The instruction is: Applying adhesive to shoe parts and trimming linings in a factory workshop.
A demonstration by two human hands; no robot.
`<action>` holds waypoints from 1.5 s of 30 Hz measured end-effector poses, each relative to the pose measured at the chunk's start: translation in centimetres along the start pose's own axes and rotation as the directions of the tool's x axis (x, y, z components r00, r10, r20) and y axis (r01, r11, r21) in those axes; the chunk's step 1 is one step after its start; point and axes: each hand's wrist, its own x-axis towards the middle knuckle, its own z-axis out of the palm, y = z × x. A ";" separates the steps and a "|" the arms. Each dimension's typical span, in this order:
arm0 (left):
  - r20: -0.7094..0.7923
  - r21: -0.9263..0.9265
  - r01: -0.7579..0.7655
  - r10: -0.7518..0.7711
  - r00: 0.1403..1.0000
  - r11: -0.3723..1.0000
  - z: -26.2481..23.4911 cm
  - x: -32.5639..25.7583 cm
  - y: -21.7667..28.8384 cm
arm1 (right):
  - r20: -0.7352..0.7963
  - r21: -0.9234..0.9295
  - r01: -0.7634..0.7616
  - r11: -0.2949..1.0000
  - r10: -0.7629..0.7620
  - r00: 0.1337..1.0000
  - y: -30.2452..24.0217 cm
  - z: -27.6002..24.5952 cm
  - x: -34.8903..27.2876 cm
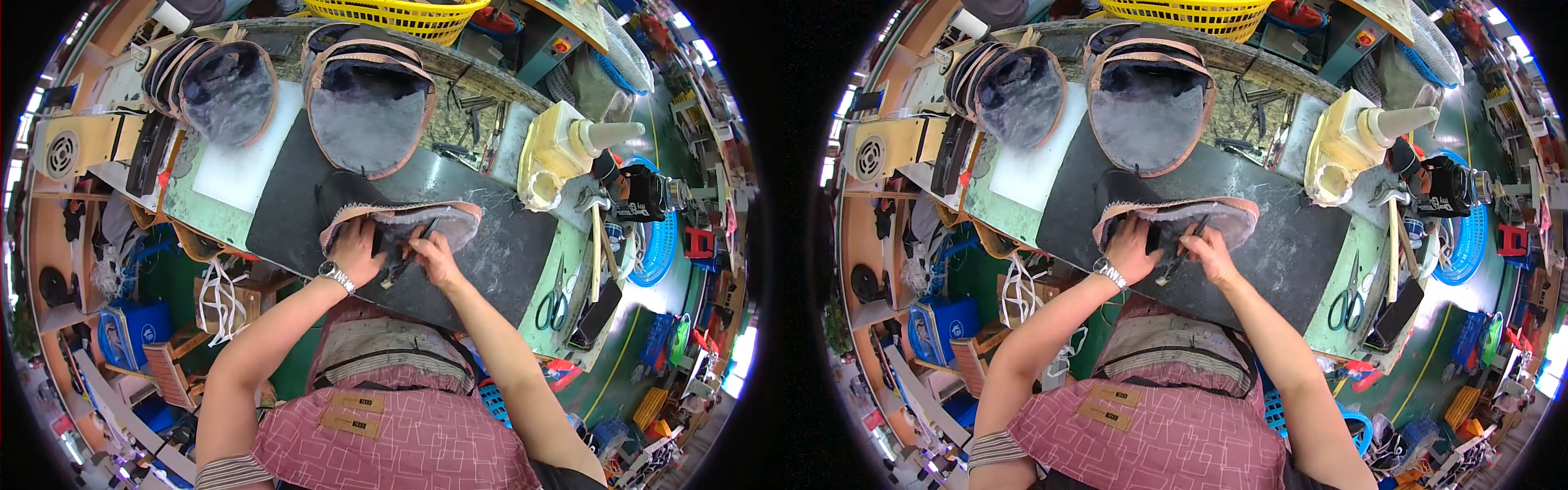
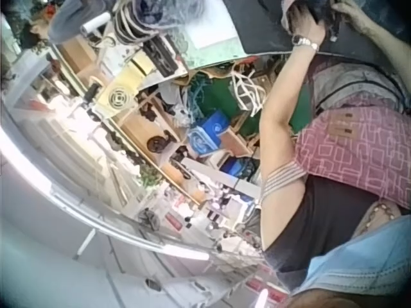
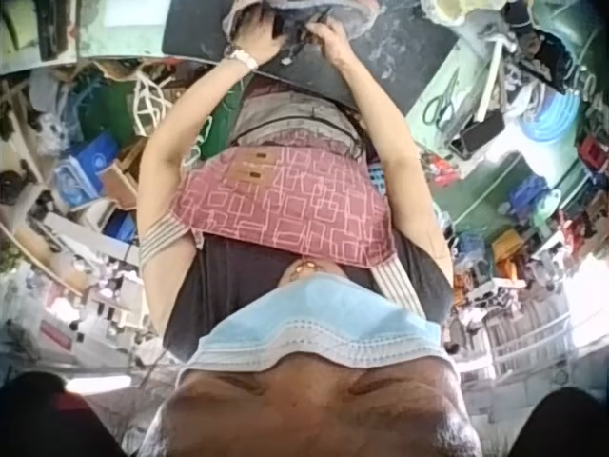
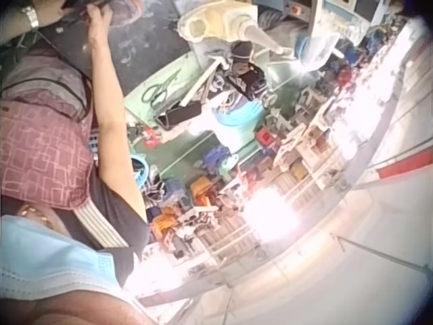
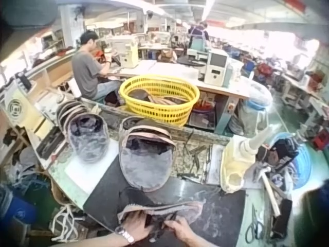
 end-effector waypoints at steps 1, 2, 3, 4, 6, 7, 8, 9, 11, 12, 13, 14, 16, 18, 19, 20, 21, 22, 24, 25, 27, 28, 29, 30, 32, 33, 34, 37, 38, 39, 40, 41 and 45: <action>0.011 0.055 -0.007 0.006 1.000 0.998 0.3 -0.2 -0.1 | 0.006 -0.036 -0.003 0.999 0.004 1.000 -0.3 -0.2 0.4; 0.023 0.109 -0.016 0.013 1.000 0.994 0.4 -0.3 0.0 | 0.010 -0.072 -0.007 0.997 0.007 1.000 -0.4 -0.3 0.7; 0.044 0.163 -0.022 0.015 0.999 0.986 0.6 -0.2 0.4 | 0.006 -0.072 -0.010 0.997 0.010 1.000 -0.3 -0.3 0.9; 0.065 0.215 -0.030 0.016 0.998 0.976 0.8 -0.1 0.7 | 0.006 -0.037 -0.014 0.999 0.015 1.000 -0.1 -0.4 1.0; -0.014 0.296 -0.064 0.071 0.997 0.953 1.4 -0.2 0.4 | 0.010 -0.004 -0.019 1.000 0.019 1.000 0.3 -0.4 1.1; -0.044 0.344 -0.108 0.131 0.990 0.933 1.7 -0.2 0.1 | 0.004 -0.003 -0.005 1.000 0.005 1.000 0.5 -0.4 0.9; -0.069 0.394 -0.153 0.195 0.978 0.907 1.6 -0.2 -0.3 | -0.004 0.000 0.010 1.000 -0.010 1.000 0.4 -0.2 0.8; -0.063 0.369 -0.184 0.222 0.973 0.911 1.2 -0.2 -1.0 | -0.007 0.004 0.012 1.000 -0.012 1.000 0.3 -0.1 0.8; -0.099 0.347 -0.231 0.281 0.955 0.909 0.6 -0.1 -2.1 | 0.021 -0.068 -0.032 0.997 0.033 0.999 -0.3 -0.1 0.6; -0.095 0.346 -0.237 0.285 0.954 0.908 0.5 0.1 -2.1 | 0.016 -0.064 -0.032 0.997 0.033 0.999 -0.5 0.0 0.6; -0.024 0.337 -0.182 0.202 0.979 0.924 0.5 0.2 -2.1 | 0.026 -0.064 -0.032 0.997 0.034 0.999 -0.7 0.1 0.6; 0.049 0.332 -0.128 0.118 0.992 0.935 0.4 0.6 -2.0 | 0.033 -0.065 -0.032 0.997 0.034 0.999 -0.7 0.1 0.6; -0.039 0.215 0.096 -0.090 0.995 0.972 2.2 1.3 -3.6 | 0.033 -0.089 -0.022 0.996 0.025 0.999 -0.3 0.2 0.6; -0.037 0.089 0.227 -0.225 0.974 0.970 2.5 1.0 -3.5 | 0.029 -0.110 -0.013 0.994 0.016 0.999 -0.5 0.3 0.7; 0.084 0.124 0.264 -0.275 0.958 0.957 2.8 0.8 -3.4 | 0.010 -0.143 0.013 0.990 -0.012 1.000 -0.6 0.3 0.6; 0.078 0.027 0.362 -0.363 0.929 0.932 2.4 0.5 -2.3 | -0.011 -0.174 0.038 0.984 -0.040 0.999 -0.8 0.5 0.5; 0.075 0.006 0.343 -0.343 0.937 0.939 2.5 0.1 -1.9 | -0.030 -0.154 -0.045 0.987 0.041 0.999 -0.8 0.0 0.6; 0.072 -0.017 0.325 -0.323 0.944 0.946 2.6 -0.1 -1.6 | -0.033 -0.153 -0.048 0.987 0.044 0.998 -0.8 -0.1 0.2; 0.176 0.085 0.292 -0.303 0.936 0.952 3.2 0.4 -1.7 | -0.032 -0.130 0.036 0.991 -0.040 0.999 -2.0 1.0 -0.7; 0.285 0.181 0.244 -0.288 0.914 0.953 3.7 0.6 -2.2 | -0.098 -0.157 0.077 0.985 -0.093 0.991 -2.2 1.7 -1.7; 0.322 0.063 0.361 -0.361 0.875 0.930 5.6 0.8 -4.4 | -0.114 -0.436 0.271 0.858 -0.351 0.929 -2.9 3.1 -3.4; 0.377 0.068 0.430 -0.422 0.824 0.900 6.3 1.2 -5.3 | -0.063 -0.553 0.391 0.736 -0.505 0.861 -2.8 3.8 -3.6; 0.409 0.080 0.503 -0.489 0.771 0.861 6.5 1.7 -5.6 | 0.023 -0.658 0.459 0.598 -0.592 0.805 -3.2 4.3 -3.5; 0.408 0.074 0.507 -0.490 0.770 0.859 6.7 2.0 -5.9 | 0.090 -0.716 0.515 0.471 -0.670 0.737 -2.9 4.8 -2.8; 0.473 -0.029 0.465 -0.398 0.786 0.885 6.6 2.6 -5.6 | 0.127 -0.822 0.442 0.359 -0.641 0.757 -1.2 4.6 -1.6; 0.575 0.080 0.618 -0.543 0.612 0.782 4.0 3.5 -3.2 | 0.099 -0.828 0.407 0.386 -0.613 0.784 -0.1 3.9 -1.8; 0.635 0.083 0.627 -0.526 0.566 0.774 1.9 3.9 -2.2 | 0.089 -0.823 0.392 0.411 -0.589 0.803 0.5 4.1 -2.2; 0.361 -0.612 0.537 -0.399 0.843 0.581 8.9 -1.9 -8.9 | 0.002 -0.735 0.313 0.601 -0.460 0.888 -1.3 7.3 -3.4; 0.685 -0.203 0.559 -0.291 0.668 0.804 -0.3 2.4 -0.9 | -0.149 -0.700 0.138 0.701 -0.332 0.931 -1.8 4.7 -4.3; 0.630 -0.163 0.522 -0.319 0.708 0.837 1.0 2.0 -1.3 | -0.066 -0.711 0.218 0.669 -0.372 0.926 -2.8 5.4 -4.8; 0.583 -0.125 0.478 -0.326 0.744 0.869 2.8 1.6 -1.8 | -0.045 -0.633 0.234 0.738 -0.337 0.940 -4.3 5.5 -5.4; 0.482 -0.218 0.407 -0.265 0.835 0.887 2.7 0.5 -0.7 | -0.086 -0.534 0.205 0.820 -0.294 0.952 -6.4 5.0 -6.1; 0.057 -0.245 -0.053 0.069 0.996 0.968 -0.2 -3.6 0.1 | -0.052 -0.253 0.528 0.811 -0.556 0.829 -15.2 2.9 -3.2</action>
